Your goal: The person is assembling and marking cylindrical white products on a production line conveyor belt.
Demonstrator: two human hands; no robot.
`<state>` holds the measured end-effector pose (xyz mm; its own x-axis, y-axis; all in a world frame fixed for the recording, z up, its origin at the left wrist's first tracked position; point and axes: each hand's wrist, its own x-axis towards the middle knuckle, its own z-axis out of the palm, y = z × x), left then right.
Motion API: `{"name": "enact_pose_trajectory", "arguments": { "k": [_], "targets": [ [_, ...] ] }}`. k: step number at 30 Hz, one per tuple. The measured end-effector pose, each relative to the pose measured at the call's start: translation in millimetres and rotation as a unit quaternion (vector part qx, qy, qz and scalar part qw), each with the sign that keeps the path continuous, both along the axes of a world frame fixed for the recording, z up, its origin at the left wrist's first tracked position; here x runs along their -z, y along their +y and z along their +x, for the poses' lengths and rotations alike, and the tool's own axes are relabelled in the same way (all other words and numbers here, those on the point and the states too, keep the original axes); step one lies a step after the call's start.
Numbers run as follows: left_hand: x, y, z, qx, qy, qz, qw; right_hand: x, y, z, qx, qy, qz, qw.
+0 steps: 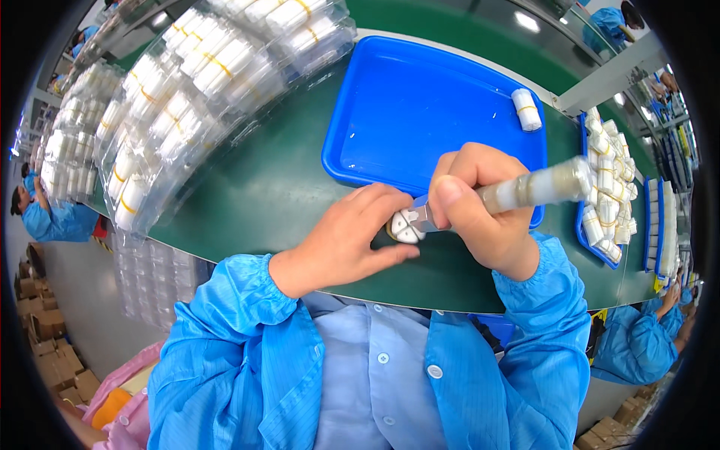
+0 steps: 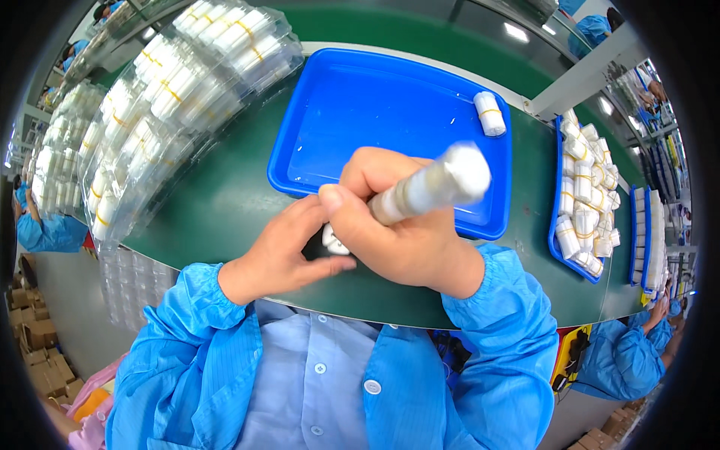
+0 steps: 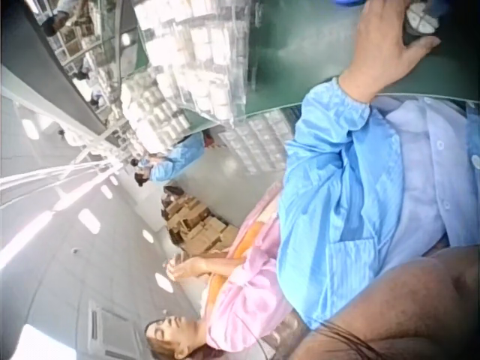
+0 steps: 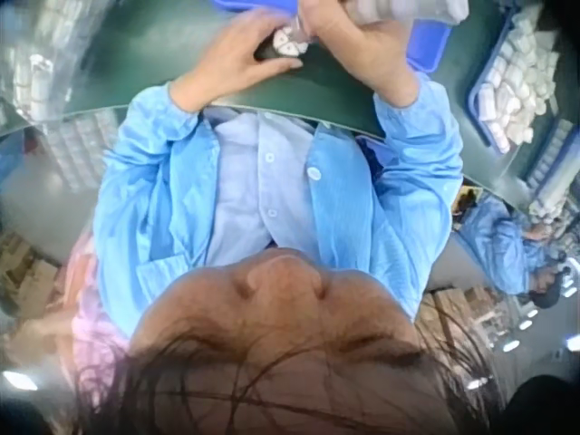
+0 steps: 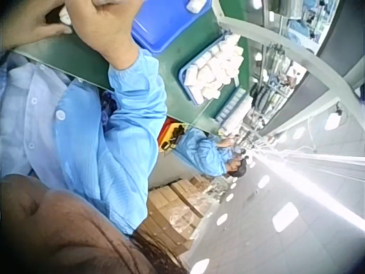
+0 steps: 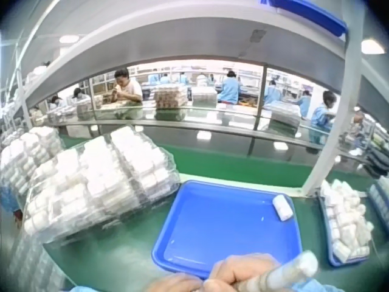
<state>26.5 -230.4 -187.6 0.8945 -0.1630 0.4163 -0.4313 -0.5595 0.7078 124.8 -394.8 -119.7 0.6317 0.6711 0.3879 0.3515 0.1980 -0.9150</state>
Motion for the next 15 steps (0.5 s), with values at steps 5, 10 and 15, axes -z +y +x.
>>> {"name": "enact_pose_trajectory", "arguments": {
  "k": [5, 10, 15],
  "targets": [
    [5, 5, 2, 0.0, -0.027, -0.019, 0.999, 3, 3, 0, -0.03, -0.013, -0.045, 0.998],
    [-1, 6, 1, 0.009, -0.012, -0.043, 0.999, 16, 9, -4, -0.023, 0.009, -0.041, 0.999],
    [-1, 5, 1, 0.013, -0.013, -0.047, 0.999, 17, 11, -8, -0.018, -0.059, -0.039, 0.997]
  ]
}}
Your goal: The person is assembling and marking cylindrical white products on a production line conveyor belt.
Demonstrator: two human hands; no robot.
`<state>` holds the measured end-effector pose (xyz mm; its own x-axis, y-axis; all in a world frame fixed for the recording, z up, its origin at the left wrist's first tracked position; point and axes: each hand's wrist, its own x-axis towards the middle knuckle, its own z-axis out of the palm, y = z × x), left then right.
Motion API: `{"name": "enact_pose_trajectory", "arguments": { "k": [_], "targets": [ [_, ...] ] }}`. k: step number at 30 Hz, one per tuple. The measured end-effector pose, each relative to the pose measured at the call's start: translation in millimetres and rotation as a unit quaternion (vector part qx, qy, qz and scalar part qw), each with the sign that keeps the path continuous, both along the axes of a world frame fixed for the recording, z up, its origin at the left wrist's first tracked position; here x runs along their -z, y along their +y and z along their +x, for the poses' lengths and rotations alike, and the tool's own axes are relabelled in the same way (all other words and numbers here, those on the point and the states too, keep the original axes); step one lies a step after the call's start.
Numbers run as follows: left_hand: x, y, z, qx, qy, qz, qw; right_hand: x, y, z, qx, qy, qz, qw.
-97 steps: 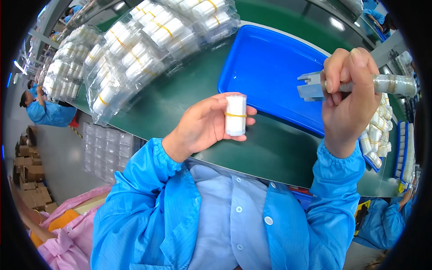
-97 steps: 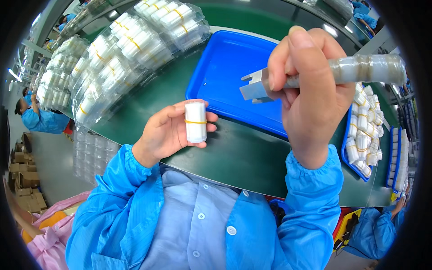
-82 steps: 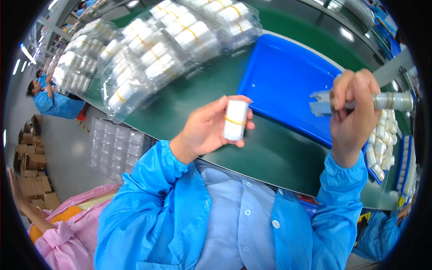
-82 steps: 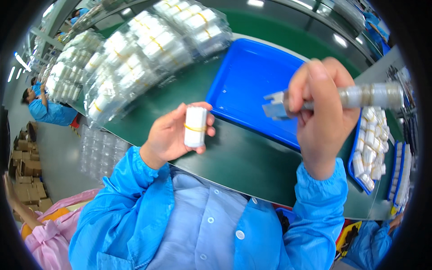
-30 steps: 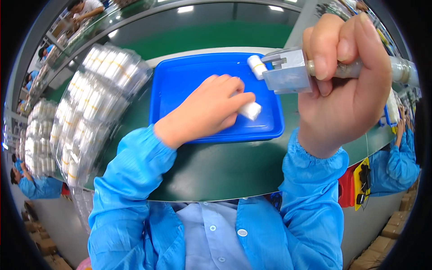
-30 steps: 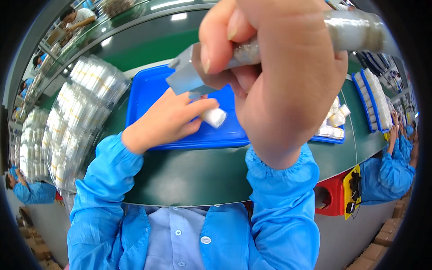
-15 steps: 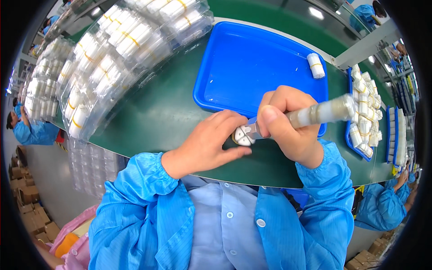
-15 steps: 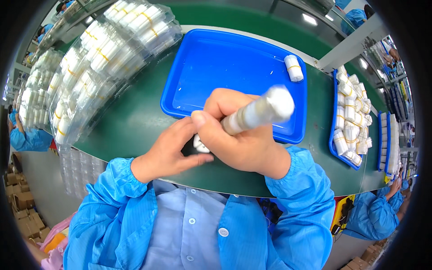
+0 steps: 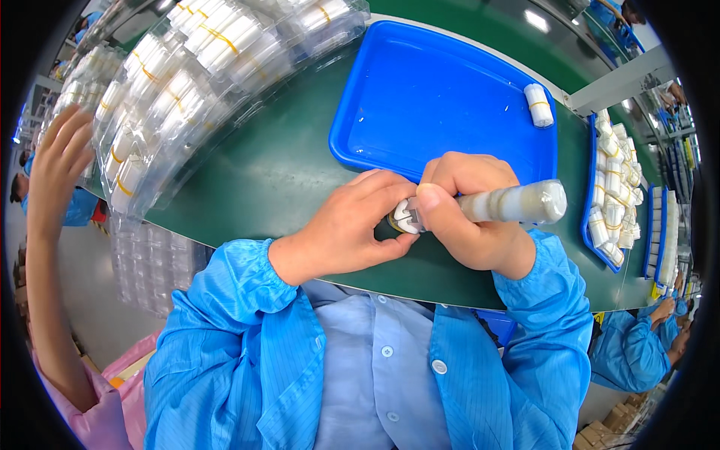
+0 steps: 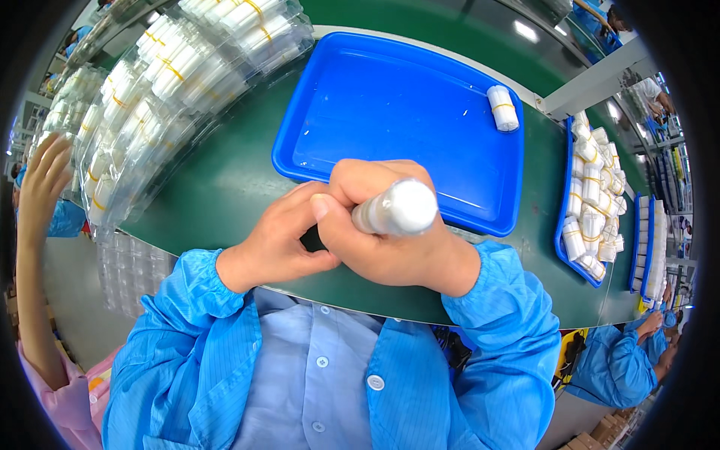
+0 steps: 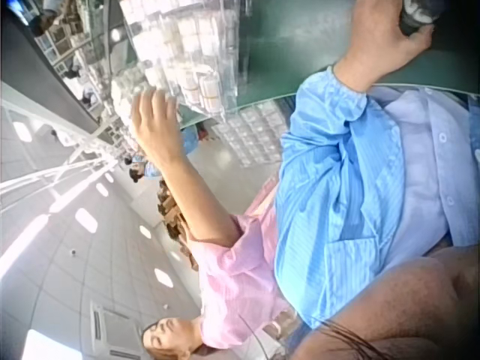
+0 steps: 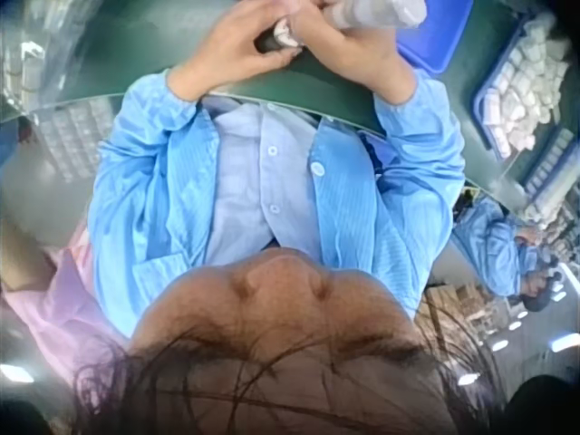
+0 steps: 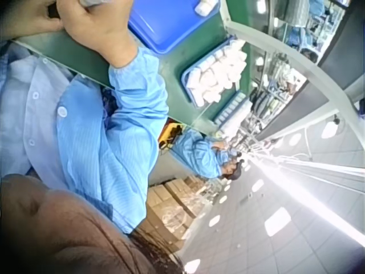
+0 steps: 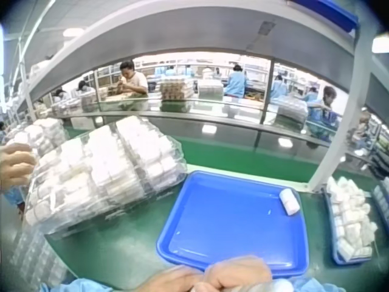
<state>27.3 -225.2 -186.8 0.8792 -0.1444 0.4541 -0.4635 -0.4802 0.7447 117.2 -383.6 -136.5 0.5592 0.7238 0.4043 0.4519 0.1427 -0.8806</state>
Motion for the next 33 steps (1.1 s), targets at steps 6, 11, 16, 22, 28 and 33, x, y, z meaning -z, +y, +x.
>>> {"name": "enact_pose_trajectory", "arguments": {
  "k": [6, 11, 16, 22, 28, 33],
  "targets": [
    [5, 1, 2, 0.024, 0.001, -0.01, 1.0, -4, 6, -9, 0.013, 0.002, 0.014, 1.0],
    [3, 1, 1, 0.034, 0.009, -0.006, 0.999, -6, 5, -10, 0.0, 0.002, -0.026, 1.0],
    [3, -2, -1, 0.025, 0.019, -0.03, 0.999, -4, 5, -8, -0.007, 0.003, -0.024, 1.0],
    [4, -1, 0, 0.039, 0.033, -0.029, 0.998, 0, 6, -8, -0.019, -0.029, -0.028, 0.999],
    [5, 0, -1, 0.039, 0.037, -0.052, 0.997, 1, 6, -7, -0.029, -0.009, -0.048, 0.998],
    [2, 4, 0, 0.061, 0.051, -0.029, 0.996, 3, 9, -10, -0.017, -0.039, -0.028, 0.999]
  ]
}}
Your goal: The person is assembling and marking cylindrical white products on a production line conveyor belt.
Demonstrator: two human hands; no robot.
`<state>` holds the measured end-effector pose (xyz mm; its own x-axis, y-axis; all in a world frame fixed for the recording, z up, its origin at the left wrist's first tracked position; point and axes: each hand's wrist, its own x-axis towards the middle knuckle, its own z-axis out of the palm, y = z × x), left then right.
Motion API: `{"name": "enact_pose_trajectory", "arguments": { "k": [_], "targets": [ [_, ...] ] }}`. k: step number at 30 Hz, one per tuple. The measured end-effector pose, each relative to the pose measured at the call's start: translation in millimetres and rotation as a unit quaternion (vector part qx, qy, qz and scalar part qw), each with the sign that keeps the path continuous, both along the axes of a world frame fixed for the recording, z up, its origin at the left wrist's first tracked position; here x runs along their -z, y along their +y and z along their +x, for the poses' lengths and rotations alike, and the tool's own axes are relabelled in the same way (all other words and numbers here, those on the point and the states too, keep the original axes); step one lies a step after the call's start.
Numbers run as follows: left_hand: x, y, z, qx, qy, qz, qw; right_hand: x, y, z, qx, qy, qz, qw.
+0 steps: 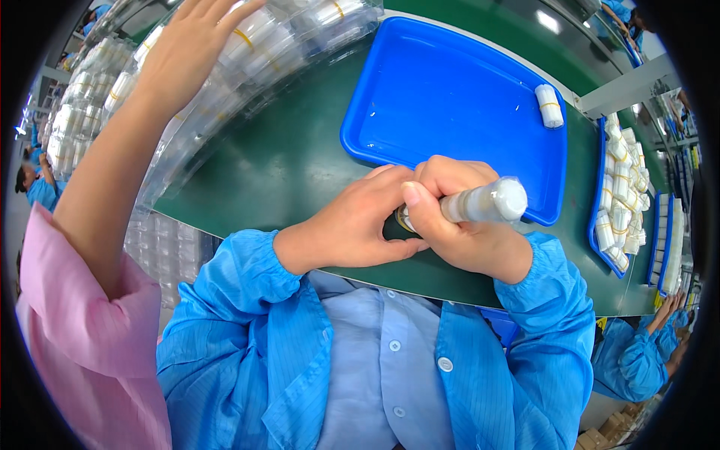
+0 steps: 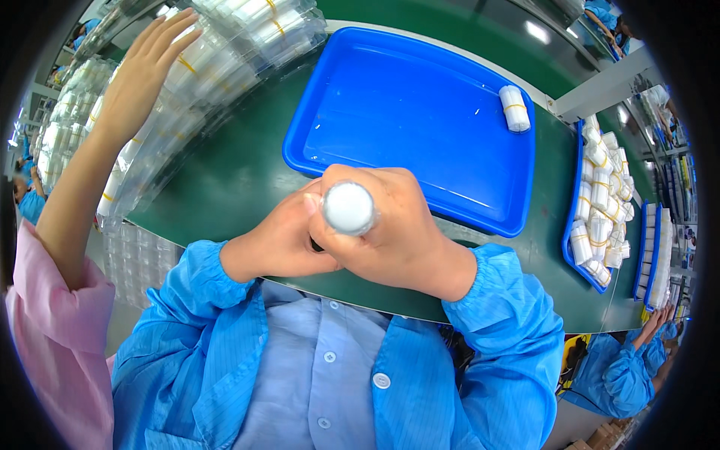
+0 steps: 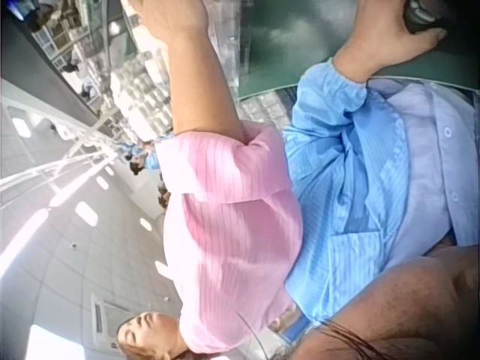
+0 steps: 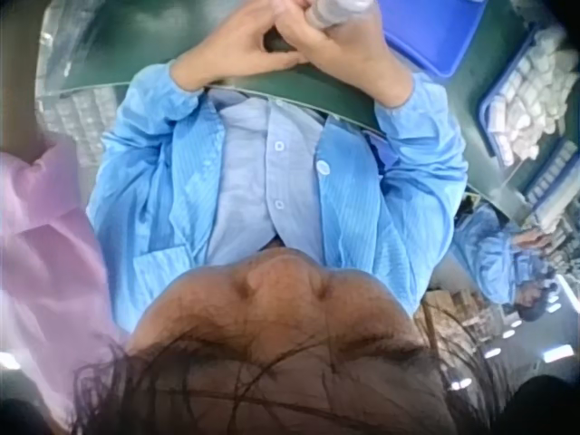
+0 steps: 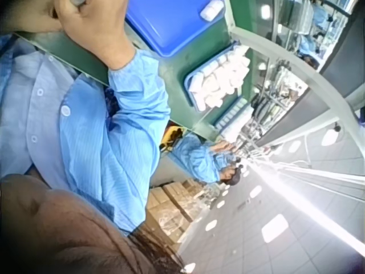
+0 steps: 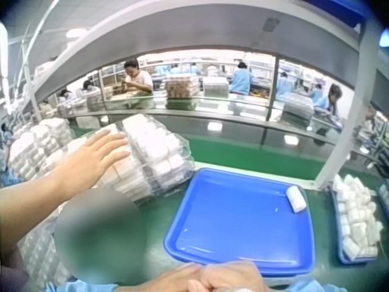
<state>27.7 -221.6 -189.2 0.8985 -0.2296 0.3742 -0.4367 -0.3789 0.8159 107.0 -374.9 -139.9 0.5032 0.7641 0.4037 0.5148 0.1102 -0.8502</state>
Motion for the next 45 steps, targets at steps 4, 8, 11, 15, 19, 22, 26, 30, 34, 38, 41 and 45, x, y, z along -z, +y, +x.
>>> {"name": "enact_pose_trajectory", "arguments": {
  "k": [4, 8, 11, 15, 19, 22, 26, 30, 34, 38, 41, 45],
  "targets": [
    [-3, 0, 0, 0.001, -0.002, -0.008, 1.0, 1, 1, -1, 0.014, -0.061, 0.017, 0.998],
    [1, 0, -1, -0.002, -0.028, 0.012, 1.0, 1, 0, 1, 0.02, -0.021, -0.008, 1.0],
    [8, -3, 0, -0.017, -0.02, 0.016, 1.0, -3, -4, 1, 0.003, 0.026, 0.01, 1.0],
    [-3, 0, -4, -0.028, 0.052, 0.005, 0.998, -35, -20, 26, 0.042, 0.158, 0.25, 0.954],
    [-1, 0, -6, 0.0, 0.187, -0.146, 0.971, -71, -42, 32, 0.152, 0.107, 0.235, 0.954],
    [-2, 1, -3, 0.056, 0.29, -0.349, 0.889, -78, -48, 33, 0.168, 0.093, 0.225, 0.955],
    [-9, 6, -3, 0.077, 0.374, -0.479, 0.79, -76, -44, 34, 0.177, 0.086, 0.223, 0.955],
    [-12, 10, -3, 0.09, 0.389, -0.531, 0.748, -75, -44, 34, 0.173, 0.087, 0.223, 0.955],
    [-7, 11, -6, 0.092, 0.369, -0.5, 0.778, -76, -44, 33, 0.181, 0.088, 0.214, 0.956],
    [-10, 13, -6, 0.106, 0.369, -0.529, 0.756, -73, -45, 35, 0.177, 0.086, 0.211, 0.957],
    [-10, 19, -6, 0.136, 0.373, -0.576, 0.715, -73, -45, 37, 0.166, 0.097, 0.225, 0.955],
    [-8, 29, -11, 0.127, 0.33, -0.573, 0.74, -74, -43, 36, 0.163, 0.101, 0.233, 0.953]
  ]
}}
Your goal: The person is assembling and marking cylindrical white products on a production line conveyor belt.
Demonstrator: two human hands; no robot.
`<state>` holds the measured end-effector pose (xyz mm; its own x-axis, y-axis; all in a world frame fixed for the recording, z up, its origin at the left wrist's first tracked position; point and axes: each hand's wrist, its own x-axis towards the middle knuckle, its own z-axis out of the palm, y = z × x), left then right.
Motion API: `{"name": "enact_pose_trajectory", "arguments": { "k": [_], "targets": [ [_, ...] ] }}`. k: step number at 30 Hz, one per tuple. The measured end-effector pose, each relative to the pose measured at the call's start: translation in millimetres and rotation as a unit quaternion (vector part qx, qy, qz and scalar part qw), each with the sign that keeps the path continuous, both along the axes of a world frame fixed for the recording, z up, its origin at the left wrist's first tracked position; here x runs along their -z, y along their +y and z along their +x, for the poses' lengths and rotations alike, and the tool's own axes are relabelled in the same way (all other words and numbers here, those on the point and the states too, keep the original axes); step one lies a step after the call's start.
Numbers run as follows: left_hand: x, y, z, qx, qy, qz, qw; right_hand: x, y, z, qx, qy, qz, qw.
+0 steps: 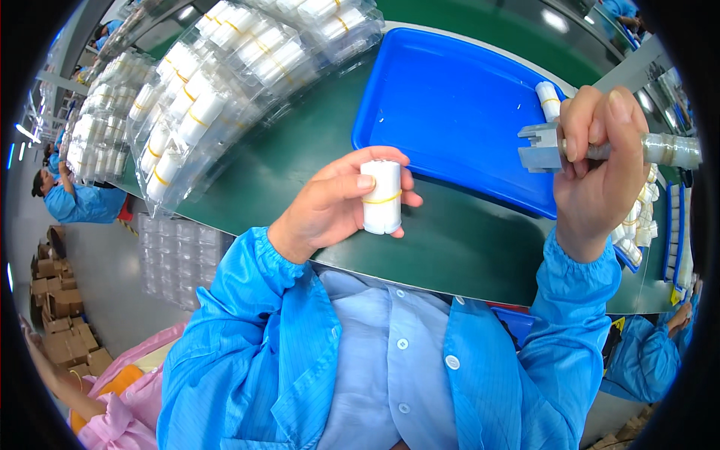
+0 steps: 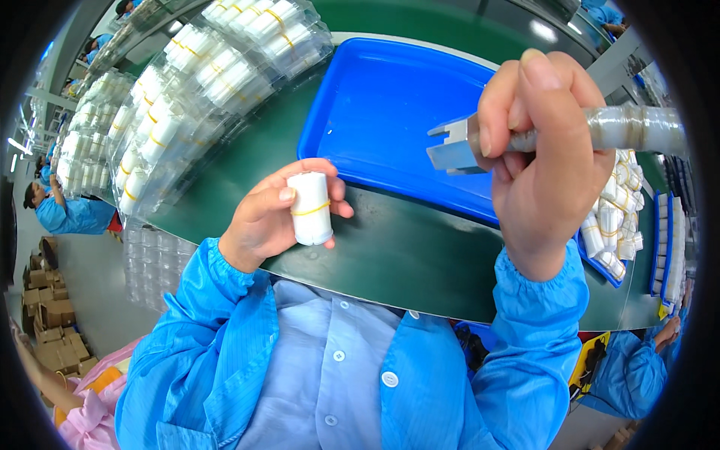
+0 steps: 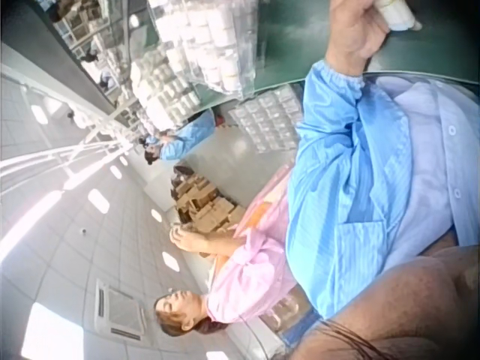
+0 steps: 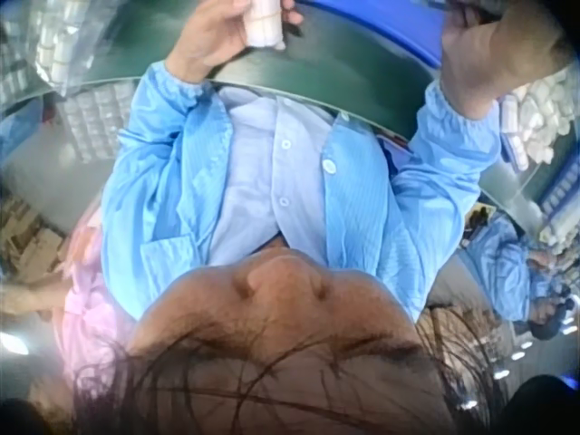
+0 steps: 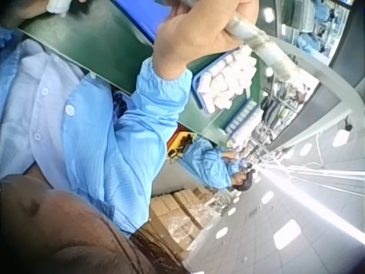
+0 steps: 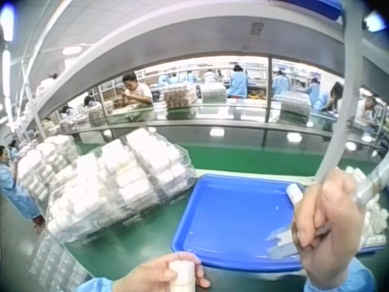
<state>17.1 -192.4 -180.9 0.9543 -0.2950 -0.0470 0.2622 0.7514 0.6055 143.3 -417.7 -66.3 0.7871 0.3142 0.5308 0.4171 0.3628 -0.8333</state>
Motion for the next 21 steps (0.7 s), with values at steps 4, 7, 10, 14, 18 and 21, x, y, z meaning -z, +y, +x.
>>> {"name": "enact_pose_trajectory", "arguments": {
  "k": [4, 7, 10, 14, 18, 21],
  "targets": [
    [-20, 21, -14, -0.14, -0.113, 0.252, 0.951, -1, -4, 2, 0.003, -0.001, -0.006, 1.0],
    [-23, 50, -21, -0.257, -0.145, 0.541, 0.788, -6, -5, -2, 0.023, 0.005, 0.0, 1.0],
    [-7, 56, -20, -0.276, -0.103, 0.648, 0.703, -6, -9, -1, 0.015, -0.01, 0.017, 1.0],
    [-14, 36, -18, -0.344, -0.151, 0.788, 0.488, -12, -18, 7, 0.035, -0.052, 0.047, 0.997],
    [-57, -17, 14, -0.376, -0.323, 0.794, 0.352, -38, -40, 14, 0.111, -0.06, 0.088, 0.988],
    [-74, -73, 84, -0.298, -0.454, 0.743, 0.392, -43, -55, 20, 0.142, -0.054, 0.122, 0.981]
  ]
}}
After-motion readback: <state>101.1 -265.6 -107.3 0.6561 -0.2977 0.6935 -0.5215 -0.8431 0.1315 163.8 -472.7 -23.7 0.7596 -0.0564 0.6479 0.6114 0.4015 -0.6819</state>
